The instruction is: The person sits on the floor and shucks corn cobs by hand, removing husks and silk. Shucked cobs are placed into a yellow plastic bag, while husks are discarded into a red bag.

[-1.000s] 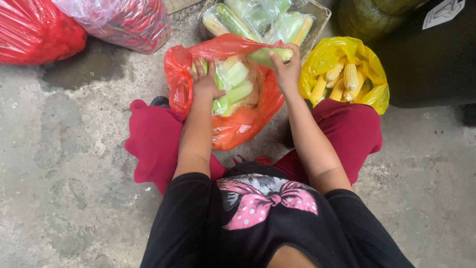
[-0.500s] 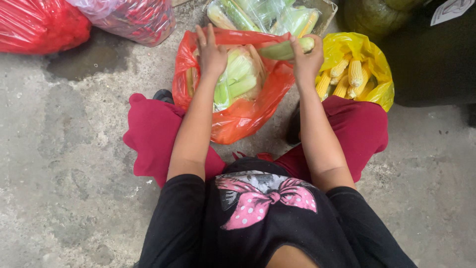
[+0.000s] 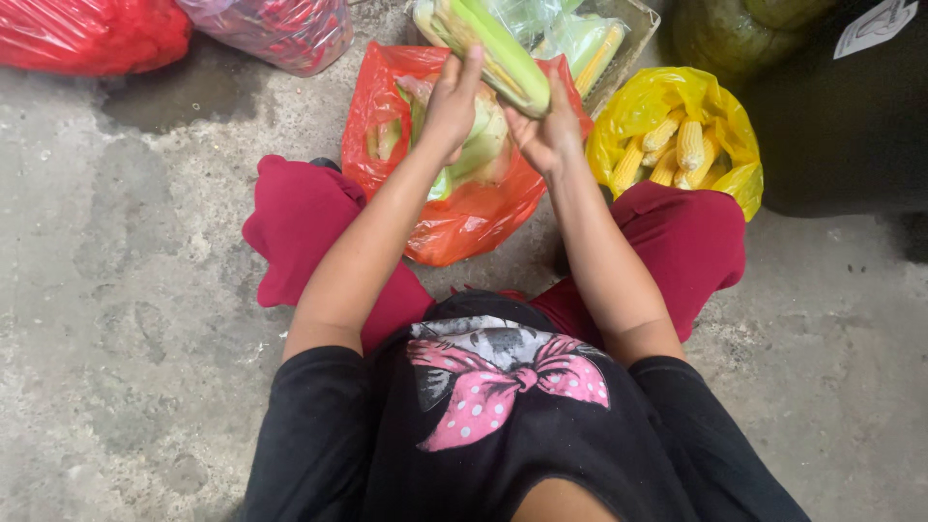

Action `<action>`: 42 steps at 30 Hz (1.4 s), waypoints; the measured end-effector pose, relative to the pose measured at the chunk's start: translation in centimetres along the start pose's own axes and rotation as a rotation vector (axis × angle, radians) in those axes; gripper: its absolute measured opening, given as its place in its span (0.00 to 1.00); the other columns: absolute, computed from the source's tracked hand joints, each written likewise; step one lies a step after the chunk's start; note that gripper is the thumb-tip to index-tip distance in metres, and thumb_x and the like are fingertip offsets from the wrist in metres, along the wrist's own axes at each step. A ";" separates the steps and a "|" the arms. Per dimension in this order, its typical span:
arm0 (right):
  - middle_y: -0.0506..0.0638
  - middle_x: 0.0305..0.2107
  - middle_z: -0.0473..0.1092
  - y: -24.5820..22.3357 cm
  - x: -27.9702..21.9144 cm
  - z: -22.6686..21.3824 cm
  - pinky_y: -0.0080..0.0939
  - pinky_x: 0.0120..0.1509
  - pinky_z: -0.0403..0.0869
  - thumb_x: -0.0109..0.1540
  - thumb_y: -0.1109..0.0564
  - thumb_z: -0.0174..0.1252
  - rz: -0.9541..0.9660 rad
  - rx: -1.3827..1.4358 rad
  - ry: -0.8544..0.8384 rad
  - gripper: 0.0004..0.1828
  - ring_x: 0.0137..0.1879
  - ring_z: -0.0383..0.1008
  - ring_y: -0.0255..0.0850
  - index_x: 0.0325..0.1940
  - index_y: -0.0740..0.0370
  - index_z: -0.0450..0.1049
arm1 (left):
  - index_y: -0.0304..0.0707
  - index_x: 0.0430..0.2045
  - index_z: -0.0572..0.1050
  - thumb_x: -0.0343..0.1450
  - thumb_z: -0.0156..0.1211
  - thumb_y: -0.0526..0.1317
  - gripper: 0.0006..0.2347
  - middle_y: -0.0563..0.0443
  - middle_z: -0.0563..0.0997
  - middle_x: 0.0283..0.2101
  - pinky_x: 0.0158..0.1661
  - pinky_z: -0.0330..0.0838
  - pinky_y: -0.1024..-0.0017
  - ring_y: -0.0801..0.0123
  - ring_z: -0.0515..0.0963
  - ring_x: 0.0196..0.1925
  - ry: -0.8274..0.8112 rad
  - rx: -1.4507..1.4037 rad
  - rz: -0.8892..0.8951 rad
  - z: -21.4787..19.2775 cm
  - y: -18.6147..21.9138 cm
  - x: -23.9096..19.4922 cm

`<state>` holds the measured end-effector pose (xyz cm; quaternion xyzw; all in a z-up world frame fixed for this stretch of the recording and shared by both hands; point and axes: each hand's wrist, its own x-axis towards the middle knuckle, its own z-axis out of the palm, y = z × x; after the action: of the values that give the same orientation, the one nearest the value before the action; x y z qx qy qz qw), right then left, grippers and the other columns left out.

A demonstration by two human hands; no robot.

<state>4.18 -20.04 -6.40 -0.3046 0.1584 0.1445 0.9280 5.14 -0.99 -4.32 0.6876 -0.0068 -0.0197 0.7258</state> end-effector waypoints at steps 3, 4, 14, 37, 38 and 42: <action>0.54 0.40 0.72 2.2 -1.2 1.5 0.39 0.41 0.73 0.72 0.42 0.56 -0.187 -0.700 0.026 0.24 0.41 0.72 0.41 0.54 0.68 0.74 | 0.39 0.62 0.66 0.79 0.41 0.60 0.26 0.39 0.80 0.56 0.60 0.60 0.57 0.55 0.77 0.58 0.172 -0.040 0.088 -0.6 0.9 -0.4; 0.52 0.40 0.69 2.3 -1.7 2.3 0.38 0.39 0.69 0.75 0.43 0.59 -0.313 -1.012 0.056 0.23 0.41 0.67 0.37 0.54 0.70 0.74 | 0.40 0.60 0.67 0.79 0.41 0.59 0.24 0.39 0.82 0.51 0.58 0.74 0.55 0.52 0.82 0.53 0.197 -0.065 0.093 -1.1 1.2 -0.5; 0.53 0.46 0.75 -0.8 -0.2 5.1 0.38 0.51 0.76 0.76 0.41 0.47 -0.607 -1.323 -0.131 0.25 0.49 0.76 0.37 0.63 0.63 0.73 | 0.43 0.55 0.71 0.79 0.36 0.59 0.23 0.43 0.83 0.46 0.50 0.75 0.60 0.55 0.84 0.49 0.318 0.159 0.179 -0.1 1.2 -3.9; 0.57 0.51 0.75 6.5 -2.0 -12.5 0.49 0.60 0.72 0.48 0.41 0.75 0.943 -2.415 -0.909 0.40 0.57 0.75 0.51 0.61 0.53 0.70 | 0.29 0.62 0.64 0.80 0.41 0.60 0.29 0.28 0.67 0.65 0.60 0.61 0.56 0.40 0.67 0.65 0.408 0.207 -0.033 -3.3 -8.4 1.3; 0.60 0.53 0.72 5.3 -2.0 -12.0 0.49 0.61 0.71 0.46 0.41 0.77 0.860 -2.421 -0.773 0.47 0.59 0.73 0.52 0.64 0.54 0.65 | 0.31 0.60 0.67 0.79 0.40 0.59 0.28 0.30 0.71 0.62 0.59 0.65 0.56 0.40 0.70 0.63 0.353 0.239 -0.140 -3.5 -8.9 1.4; 0.70 0.63 0.61 1.3 -2.0 -9.9 0.51 0.68 0.66 0.38 0.40 0.87 0.372 -2.294 -0.212 0.78 0.67 0.64 0.60 0.78 0.59 0.42 | 0.37 0.56 0.75 0.77 0.35 0.57 0.26 0.32 0.77 0.58 0.61 0.67 0.56 0.42 0.75 0.61 0.058 0.574 -0.421 -4.4 -11.0 0.6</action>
<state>-0.17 -25.47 -13.86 -0.9234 -0.1013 0.3613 0.0814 5.71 2.74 -15.59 0.8500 0.1504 -0.1466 0.4831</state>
